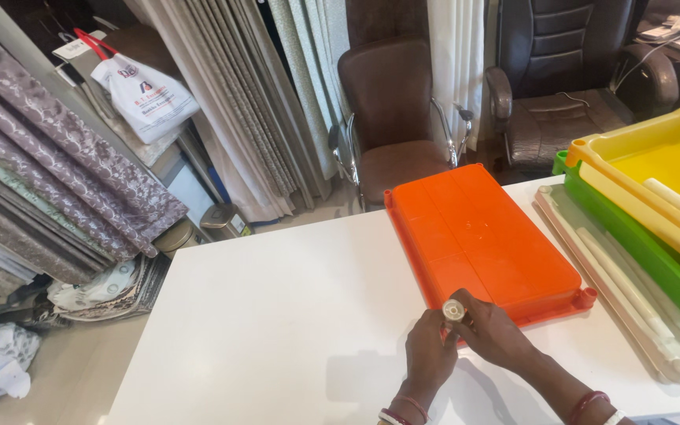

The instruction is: The person assembles a small orange plastic tray by inserting white cylindrical legs into its corner sockets. They flip the tray to access different sides and continue inserting legs until all four are attached.

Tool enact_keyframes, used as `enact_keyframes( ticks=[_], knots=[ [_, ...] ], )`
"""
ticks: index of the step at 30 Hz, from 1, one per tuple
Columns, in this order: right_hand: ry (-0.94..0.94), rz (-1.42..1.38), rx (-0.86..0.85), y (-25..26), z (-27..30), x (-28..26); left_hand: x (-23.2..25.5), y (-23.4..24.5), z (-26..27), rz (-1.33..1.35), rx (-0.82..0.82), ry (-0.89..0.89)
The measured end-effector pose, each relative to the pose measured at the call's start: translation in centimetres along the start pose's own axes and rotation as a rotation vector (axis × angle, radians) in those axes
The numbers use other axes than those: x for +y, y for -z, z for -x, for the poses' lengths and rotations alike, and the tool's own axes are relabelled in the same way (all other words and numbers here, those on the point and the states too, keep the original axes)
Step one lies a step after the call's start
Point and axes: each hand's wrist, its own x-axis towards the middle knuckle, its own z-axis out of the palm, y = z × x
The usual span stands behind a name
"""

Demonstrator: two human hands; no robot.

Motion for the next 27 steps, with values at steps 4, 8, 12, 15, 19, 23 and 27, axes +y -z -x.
enact_keyframes(
  ticks=[4,8,12,15,19,23,27],
  knots=[
    [0.035,-0.022,-0.001,-1.1,0.4,0.7,-0.7,0.2,0.7,0.015,0.028,-0.062],
    [-0.002,0.065,-0.003,-1.9,0.1,1.8,-1.4,-0.3,0.6,0.062,0.036,-0.006],
    [-0.003,0.035,-0.005,-2.5,-0.3,3.5,-2.2,-1.2,0.5,0.112,0.056,0.005],
    [0.010,0.011,-0.023,-3.0,-0.8,4.3,-2.7,-1.7,0.2,0.196,0.042,0.044],
    [-0.101,0.053,-0.013,-3.5,-0.7,4.6,-3.0,-2.1,0.1,0.105,0.037,0.024],
    [-0.060,0.034,-0.008,-3.4,-0.8,4.6,-3.0,-2.1,-0.1,0.054,0.055,-0.042],
    [-0.017,0.038,-0.007,-3.7,-0.6,5.4,-3.1,-2.8,0.1,0.046,0.097,-0.031]
  ],
)
